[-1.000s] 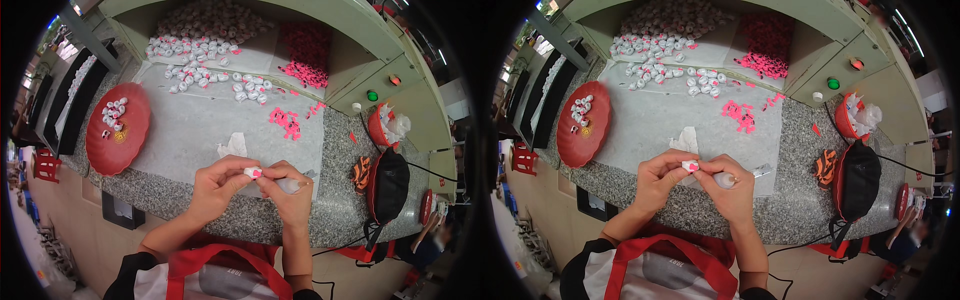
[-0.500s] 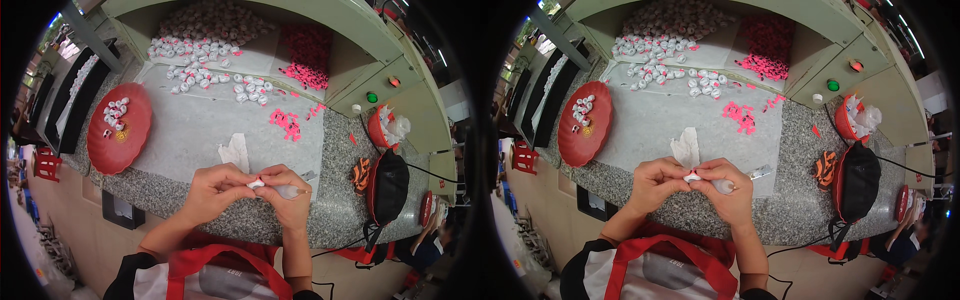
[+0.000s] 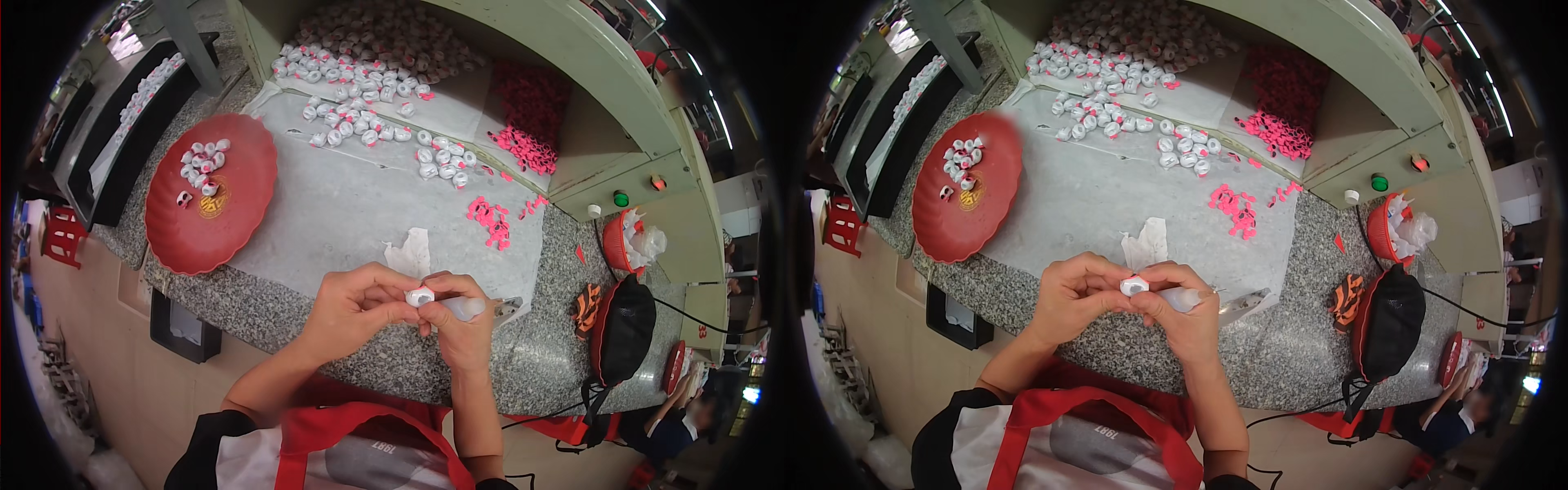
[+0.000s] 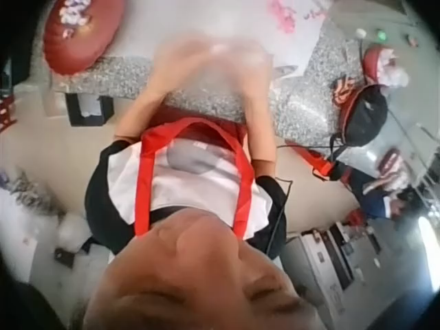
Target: Applying glue and attaching pink bows to toy cat heads.
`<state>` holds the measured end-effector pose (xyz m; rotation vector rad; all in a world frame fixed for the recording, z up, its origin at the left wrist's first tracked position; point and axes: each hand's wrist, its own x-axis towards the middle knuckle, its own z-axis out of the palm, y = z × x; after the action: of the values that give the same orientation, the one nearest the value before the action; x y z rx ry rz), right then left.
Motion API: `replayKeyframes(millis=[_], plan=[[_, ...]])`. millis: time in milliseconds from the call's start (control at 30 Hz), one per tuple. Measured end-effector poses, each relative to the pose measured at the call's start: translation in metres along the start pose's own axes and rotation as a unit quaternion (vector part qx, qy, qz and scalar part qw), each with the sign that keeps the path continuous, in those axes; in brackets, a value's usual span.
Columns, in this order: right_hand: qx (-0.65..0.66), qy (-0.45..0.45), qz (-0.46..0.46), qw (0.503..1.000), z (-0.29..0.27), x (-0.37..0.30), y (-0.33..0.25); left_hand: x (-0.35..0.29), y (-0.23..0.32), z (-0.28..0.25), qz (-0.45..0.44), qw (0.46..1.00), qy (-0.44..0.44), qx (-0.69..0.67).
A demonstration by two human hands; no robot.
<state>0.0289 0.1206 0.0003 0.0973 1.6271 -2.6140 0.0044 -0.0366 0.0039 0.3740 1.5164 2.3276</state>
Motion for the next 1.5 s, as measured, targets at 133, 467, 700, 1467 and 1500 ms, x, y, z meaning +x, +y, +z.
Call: replayKeyframes(millis=[133, 467, 700, 1467, 1500], plan=[[0.000, 0.002, 0.002, 1.000, 0.006, 0.005, 0.013, -0.002, 0.001, -0.014, -0.028, 1.000, 0.003, -0.002], [-0.186, 0.125, 0.043, 0.974, -0.003, -0.005, -0.009, 0.020, 0.050, -0.107, 0.155, 0.774, 0.279, 0.546], [-0.186, 0.069, 0.030, 0.980, 0.003, -0.020, -0.007, 0.125, 0.010, -0.099, 0.096, 0.593, 0.235, 0.764], [-0.391, 0.186, -0.321, 0.842, 0.008, -0.054, -0.035, 0.008, 0.001, 0.025, 0.069, 0.990, 0.055, 0.107], [-0.448, 0.145, -0.339, 0.815, 0.005, -0.056, -0.036, 0.008, 0.001, 0.025, 0.069, 0.990, 0.054, 0.108]])
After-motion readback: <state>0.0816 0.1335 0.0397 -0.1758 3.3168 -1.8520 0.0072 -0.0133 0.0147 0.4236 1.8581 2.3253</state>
